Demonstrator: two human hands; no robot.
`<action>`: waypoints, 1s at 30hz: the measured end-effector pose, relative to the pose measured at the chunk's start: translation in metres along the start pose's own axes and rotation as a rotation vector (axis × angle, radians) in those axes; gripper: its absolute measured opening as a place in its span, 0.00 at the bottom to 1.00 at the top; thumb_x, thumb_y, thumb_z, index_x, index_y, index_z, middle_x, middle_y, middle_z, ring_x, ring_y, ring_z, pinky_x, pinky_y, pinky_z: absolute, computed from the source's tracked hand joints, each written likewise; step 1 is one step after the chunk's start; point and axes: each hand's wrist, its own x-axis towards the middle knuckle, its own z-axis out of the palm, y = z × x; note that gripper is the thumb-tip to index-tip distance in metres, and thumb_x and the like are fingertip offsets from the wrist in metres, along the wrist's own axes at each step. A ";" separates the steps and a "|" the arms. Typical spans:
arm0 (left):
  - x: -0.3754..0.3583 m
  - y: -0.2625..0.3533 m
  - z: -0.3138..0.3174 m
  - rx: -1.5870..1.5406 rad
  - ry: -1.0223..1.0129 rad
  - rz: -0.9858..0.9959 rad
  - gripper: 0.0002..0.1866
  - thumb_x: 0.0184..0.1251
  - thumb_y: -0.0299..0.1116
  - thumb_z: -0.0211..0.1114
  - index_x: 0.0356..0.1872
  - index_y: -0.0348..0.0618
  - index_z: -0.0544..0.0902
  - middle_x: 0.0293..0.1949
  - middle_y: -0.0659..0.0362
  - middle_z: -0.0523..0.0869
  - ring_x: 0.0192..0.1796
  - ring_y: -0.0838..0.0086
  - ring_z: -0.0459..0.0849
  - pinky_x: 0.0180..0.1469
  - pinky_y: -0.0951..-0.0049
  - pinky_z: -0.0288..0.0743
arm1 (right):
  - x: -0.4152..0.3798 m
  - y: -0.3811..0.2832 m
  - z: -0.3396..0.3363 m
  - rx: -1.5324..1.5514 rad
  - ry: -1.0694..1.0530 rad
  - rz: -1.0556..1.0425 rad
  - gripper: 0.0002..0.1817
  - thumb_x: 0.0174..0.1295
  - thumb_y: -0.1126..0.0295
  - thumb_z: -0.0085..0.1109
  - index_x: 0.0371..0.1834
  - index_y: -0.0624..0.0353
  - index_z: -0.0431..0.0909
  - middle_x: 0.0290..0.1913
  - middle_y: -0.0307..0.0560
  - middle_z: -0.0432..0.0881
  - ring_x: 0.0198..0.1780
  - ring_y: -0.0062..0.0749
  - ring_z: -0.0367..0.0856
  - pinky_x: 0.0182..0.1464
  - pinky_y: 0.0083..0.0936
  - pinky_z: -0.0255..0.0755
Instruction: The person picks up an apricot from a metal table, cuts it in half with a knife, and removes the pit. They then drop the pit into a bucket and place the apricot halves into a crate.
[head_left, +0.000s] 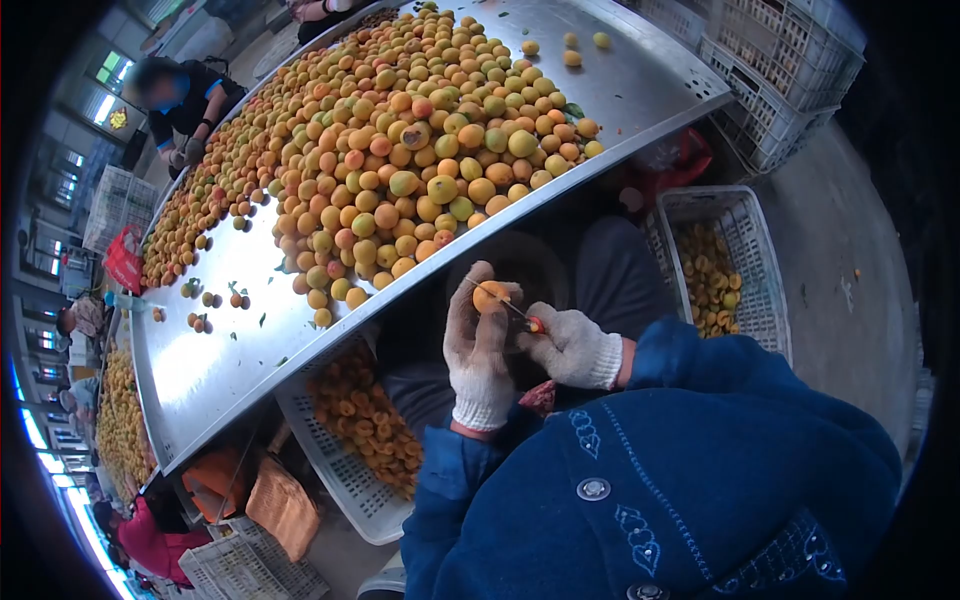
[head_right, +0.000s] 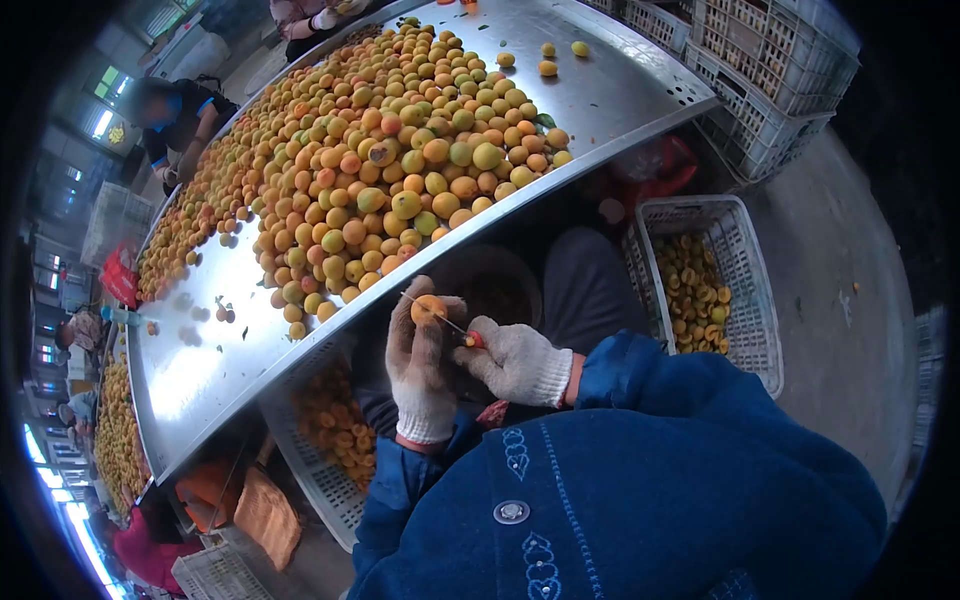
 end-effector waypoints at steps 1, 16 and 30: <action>0.000 -0.004 0.003 -0.105 0.015 -0.078 0.26 0.75 0.40 0.58 0.66 0.36 0.67 0.52 0.53 0.81 0.56 0.71 0.79 0.58 0.73 0.75 | 0.002 0.008 0.006 0.005 0.035 -0.036 0.15 0.70 0.59 0.52 0.46 0.61 0.69 0.27 0.59 0.81 0.30 0.55 0.83 0.33 0.40 0.75; 0.004 -0.024 0.004 -0.466 0.084 -0.257 0.31 0.75 0.53 0.52 0.63 0.35 0.68 0.50 0.48 0.82 0.57 0.61 0.79 0.64 0.61 0.71 | 0.005 0.011 0.007 -0.064 0.047 -0.007 0.18 0.69 0.57 0.54 0.48 0.62 0.70 0.29 0.60 0.82 0.32 0.56 0.83 0.35 0.42 0.77; 0.006 -0.027 0.007 -0.548 0.080 -0.281 0.28 0.74 0.50 0.56 0.61 0.36 0.71 0.52 0.50 0.82 0.62 0.62 0.76 0.66 0.64 0.68 | 0.009 0.015 0.004 -0.106 0.012 0.012 0.19 0.69 0.55 0.52 0.49 0.62 0.73 0.31 0.60 0.83 0.34 0.56 0.83 0.36 0.44 0.77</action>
